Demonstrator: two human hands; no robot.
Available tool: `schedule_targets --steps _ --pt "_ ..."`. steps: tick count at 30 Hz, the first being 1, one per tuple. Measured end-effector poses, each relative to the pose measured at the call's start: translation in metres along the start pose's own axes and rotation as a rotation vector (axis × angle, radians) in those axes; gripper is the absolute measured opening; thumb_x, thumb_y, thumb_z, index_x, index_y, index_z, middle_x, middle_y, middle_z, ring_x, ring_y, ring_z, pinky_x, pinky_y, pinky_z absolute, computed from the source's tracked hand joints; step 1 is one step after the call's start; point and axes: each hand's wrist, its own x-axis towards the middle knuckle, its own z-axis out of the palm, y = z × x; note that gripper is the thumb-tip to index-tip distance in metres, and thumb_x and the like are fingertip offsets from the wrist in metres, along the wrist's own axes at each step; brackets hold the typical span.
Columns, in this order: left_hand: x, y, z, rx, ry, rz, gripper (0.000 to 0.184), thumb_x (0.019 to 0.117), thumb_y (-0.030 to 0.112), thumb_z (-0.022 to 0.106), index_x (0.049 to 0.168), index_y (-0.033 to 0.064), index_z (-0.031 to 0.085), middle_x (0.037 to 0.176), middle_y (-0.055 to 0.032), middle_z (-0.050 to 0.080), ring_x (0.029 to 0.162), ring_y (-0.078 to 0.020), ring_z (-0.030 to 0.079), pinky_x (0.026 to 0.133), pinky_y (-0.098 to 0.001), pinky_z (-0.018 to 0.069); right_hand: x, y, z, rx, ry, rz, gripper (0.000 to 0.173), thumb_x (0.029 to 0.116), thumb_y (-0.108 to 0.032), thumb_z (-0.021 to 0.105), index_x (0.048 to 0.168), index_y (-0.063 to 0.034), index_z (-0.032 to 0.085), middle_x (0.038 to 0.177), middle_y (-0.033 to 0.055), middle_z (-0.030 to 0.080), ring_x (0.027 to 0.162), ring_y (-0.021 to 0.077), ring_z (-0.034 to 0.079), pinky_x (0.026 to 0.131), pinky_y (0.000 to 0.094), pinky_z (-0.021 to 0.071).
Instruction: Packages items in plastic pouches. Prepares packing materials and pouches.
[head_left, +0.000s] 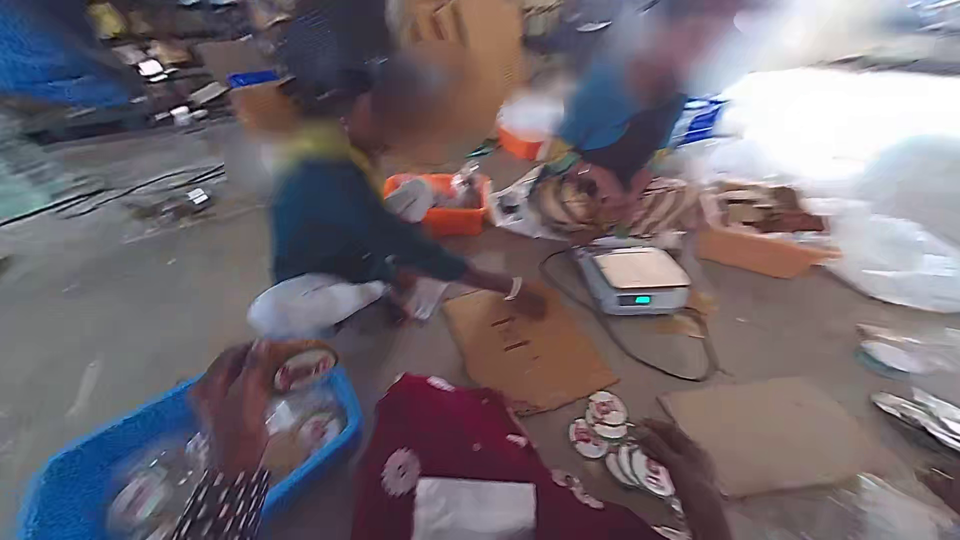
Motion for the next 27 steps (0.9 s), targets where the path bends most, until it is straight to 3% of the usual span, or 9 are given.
schedule_targets --steps 3,7,10,13,18,21,23,25,27 --pt "0.022 -0.031 -0.049 0.076 0.110 -0.143 0.023 0.1042 0.016 0.056 0.110 -0.0047 0.065 0.099 -0.0060 0.067 0.090 -0.0065 0.063 0.087 -0.0286 0.0533 0.001 -0.007 -0.007 0.013 -0.078 -0.002 0.034 0.0996 -0.017 0.063 0.125 0.0050 0.059 0.102 0.0052 0.071 0.084 0.0076 0.070 0.077 0.0297 0.0613" --pt "0.029 -0.060 -0.101 0.150 0.152 -0.242 0.024 0.1045 0.020 0.055 0.103 -0.0004 0.067 0.093 -0.0039 0.068 0.082 -0.0067 0.063 0.081 -0.0287 0.0544 0.006 0.003 -0.006 0.004 -0.168 0.073 0.040 0.0987 -0.019 0.063 0.129 0.0053 0.054 0.103 0.0030 0.069 0.085 0.0064 0.069 0.076 0.0293 0.0610" --pt "0.023 -0.073 -0.122 0.278 0.015 -0.342 0.030 0.1064 0.022 0.053 0.110 -0.0044 0.066 0.100 -0.0118 0.068 0.088 -0.0136 0.064 0.086 -0.0373 0.0539 0.006 -0.001 -0.002 -0.022 -0.203 0.096 0.043 0.0981 -0.023 0.064 0.130 0.0033 0.054 0.106 0.0010 0.069 0.088 0.0056 0.069 0.078 0.0290 0.0605" --pt "0.019 -0.100 -0.129 0.479 -0.294 -0.419 0.030 0.1063 0.018 0.054 0.110 -0.0085 0.067 0.105 -0.0233 0.068 0.096 -0.0301 0.065 0.092 -0.0516 0.0512 0.008 0.003 0.000 -0.031 -0.233 0.094 0.041 0.0982 -0.022 0.065 0.129 0.0023 0.053 0.102 0.0001 0.070 0.084 0.0056 0.070 0.075 0.0276 0.0608" --pt "0.007 -0.144 -0.101 0.696 -0.772 -0.390 0.030 0.1034 0.022 0.060 0.115 -0.0050 0.069 0.112 -0.0265 0.068 0.107 -0.0381 0.065 0.101 -0.0569 0.0465 0.001 0.001 0.003 -0.054 -0.212 0.086 0.040 0.0981 -0.020 0.064 0.130 0.0025 0.055 0.105 0.0044 0.071 0.085 0.0076 0.071 0.075 0.0277 0.0610" --pt "0.000 -0.133 -0.065 0.726 -0.711 -0.254 0.042 0.0960 0.023 0.072 0.128 -0.0040 0.063 0.125 -0.0297 0.063 0.121 -0.0464 0.058 0.106 -0.0639 0.0407 0.004 0.008 0.003 -0.044 -0.180 0.046 0.038 0.0970 -0.019 0.065 0.128 0.0023 0.058 0.102 0.0048 0.073 0.084 0.0086 0.072 0.073 0.0271 0.0610" --pt "-0.010 -0.110 -0.038 0.689 -0.596 -0.129 0.038 0.0956 0.017 0.072 0.125 -0.0052 0.065 0.127 -0.0282 0.063 0.124 -0.0465 0.057 0.108 -0.0657 0.0394 0.004 0.008 0.004 -0.054 -0.165 0.054 0.036 0.0971 -0.017 0.065 0.127 0.0020 0.059 0.101 0.0048 0.073 0.083 0.0093 0.072 0.072 0.0277 0.0609" --pt "-0.026 -0.080 -0.008 0.565 -0.527 -0.019 0.025 0.0962 0.013 0.070 0.116 -0.0037 0.068 0.121 -0.0236 0.067 0.118 -0.0410 0.061 0.101 -0.0635 0.0444 0.005 0.008 0.006 -0.092 -0.150 0.075 0.034 0.0988 -0.016 0.064 0.127 0.0026 0.059 0.102 0.0075 0.072 0.084 0.0108 0.070 0.073 0.0297 0.0601" --pt "-0.057 -0.047 0.024 0.403 -0.585 0.037 0.017 0.0971 0.013 0.068 0.106 -0.0016 0.070 0.107 -0.0177 0.071 0.098 -0.0304 0.069 0.089 -0.0554 0.0548 0.004 0.005 0.008 -0.167 -0.142 0.088 0.033 0.1008 -0.014 0.062 0.128 0.0040 0.059 0.104 0.0114 0.071 0.084 0.0127 0.069 0.075 0.0317 0.0582"
